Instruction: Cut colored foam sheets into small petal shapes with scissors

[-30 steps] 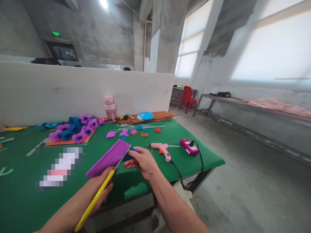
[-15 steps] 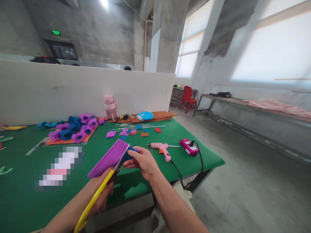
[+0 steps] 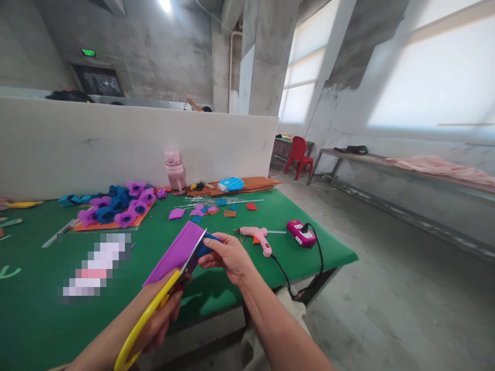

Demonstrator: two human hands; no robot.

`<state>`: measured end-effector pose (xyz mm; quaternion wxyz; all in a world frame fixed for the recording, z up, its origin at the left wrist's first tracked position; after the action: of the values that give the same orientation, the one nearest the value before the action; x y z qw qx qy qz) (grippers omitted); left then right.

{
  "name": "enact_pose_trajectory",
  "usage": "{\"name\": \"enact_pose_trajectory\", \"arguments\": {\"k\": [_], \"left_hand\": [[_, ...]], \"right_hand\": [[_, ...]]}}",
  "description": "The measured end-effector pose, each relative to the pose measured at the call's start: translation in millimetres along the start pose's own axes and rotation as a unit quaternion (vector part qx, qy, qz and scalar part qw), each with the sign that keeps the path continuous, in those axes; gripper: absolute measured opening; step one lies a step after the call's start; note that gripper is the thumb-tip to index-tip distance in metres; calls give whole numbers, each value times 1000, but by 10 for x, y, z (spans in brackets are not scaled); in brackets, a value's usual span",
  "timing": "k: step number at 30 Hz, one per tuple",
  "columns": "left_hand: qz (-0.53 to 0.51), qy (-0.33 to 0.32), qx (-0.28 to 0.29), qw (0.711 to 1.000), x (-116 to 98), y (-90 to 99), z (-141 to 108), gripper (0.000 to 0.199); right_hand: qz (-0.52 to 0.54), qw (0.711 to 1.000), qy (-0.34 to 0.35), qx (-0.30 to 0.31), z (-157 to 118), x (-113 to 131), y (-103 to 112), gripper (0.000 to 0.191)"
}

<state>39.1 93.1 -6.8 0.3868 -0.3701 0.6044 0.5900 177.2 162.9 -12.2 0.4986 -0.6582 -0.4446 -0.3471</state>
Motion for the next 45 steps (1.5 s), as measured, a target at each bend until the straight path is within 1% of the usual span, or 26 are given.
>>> {"name": "enact_pose_trajectory", "arguments": {"k": [5, 8, 11, 12, 14, 16, 18, 21, 23, 25, 26, 27, 29, 31, 32, 33, 34, 35, 37, 40, 42, 45], "left_hand": [[-25, 53, 7, 998, 60, 0, -14, 31], [-5, 75, 42, 996, 112, -21, -9, 37], [31, 81, 92, 992, 158, -50, -3, 48], [35, 77, 101, 991, 171, -53, 4, 50], [26, 67, 100, 992, 198, -47, 28, 51], [2, 71, 94, 993, 248, -41, 51, 49], [-38, 78, 103, 991, 290, -46, 68, 47], [-126, 92, 143, 977, 308, -46, 84, 44], [-157, 99, 164, 969, 304, -11, 106, 44], [-176, 88, 151, 969, 272, 70, 166, 39], [-188, 72, 125, 971, 242, 132, 213, 38], [-200, 50, 92, 974, 205, 202, 264, 41], [-200, -4, 7, 980, 130, 357, 354, 49], [-166, -59, -83, 981, 62, 504, 403, 51], [-143, -79, -117, 980, 36, 558, 411, 52], [-121, -92, -139, 979, 16, 591, 411, 52], [-103, -98, -147, 979, 3, 605, 408, 52], [-91, -99, -145, 980, -7, 601, 401, 53], [-83, -99, -121, 984, -22, 563, 382, 52], [-100, -101, -72, 987, -47, 476, 344, 49], [-107, -101, -45, 988, -56, 422, 315, 48], [-86, -99, -39, 991, -63, 394, 267, 45]], "right_hand": [[-7, 1000, -3, -1, 16, -8, 20, 36], [-12, 1000, -6, -4, 30, -18, 31, 36], [-15, 1000, -5, -6, 41, -24, 38, 36], [-15, 1000, -4, -6, 45, -25, 40, 36], [-17, 1000, -3, -6, 52, -24, 44, 34], [-24, 1000, -3, -8, 63, -25, 55, 32], [-28, 1000, -5, -9, 76, -32, 69, 31], [1, 1000, -12, -1, 95, -42, 86, 31], [34, 999, -13, 3, 104, -38, 98, 33], [56, 998, -9, 7, 105, -26, 106, 34], [62, 998, -5, 9, 100, -18, 105, 35], [62, 998, -1, 13, 89, -12, 98, 36], [50, 998, 8, 26, 54, -6, 65, 37], [28, 999, 14, 39, 5, -21, 12, 39], [13, 999, 15, 44, -22, -40, -20, 39], [-3, 999, 14, 50, -50, -66, -55, 38], [-20, 998, 12, 55, -77, -96, -92, 37], [-36, 997, 8, 61, -103, -131, -129, 35], [-63, 995, 2, 76, -151, -201, -205, 33], [-94, 990, -7, 105, -215, -307, -312, 32], [-115, 986, -11, 122, -256, -377, -369, 29], [-146, 981, -16, 129, -307, -455, -412, 23]]}}
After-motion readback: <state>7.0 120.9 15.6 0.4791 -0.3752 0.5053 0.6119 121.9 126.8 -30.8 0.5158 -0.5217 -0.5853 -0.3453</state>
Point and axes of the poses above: each hand's wrist, its own z-axis towards the middle knuckle, its own y-axis out of the back of the hand, x = y × z, the point moved 7 cm from there along z, towards the middle knuckle, and after that the axes turned 15 degrees about -x, right-handed, at the moved point
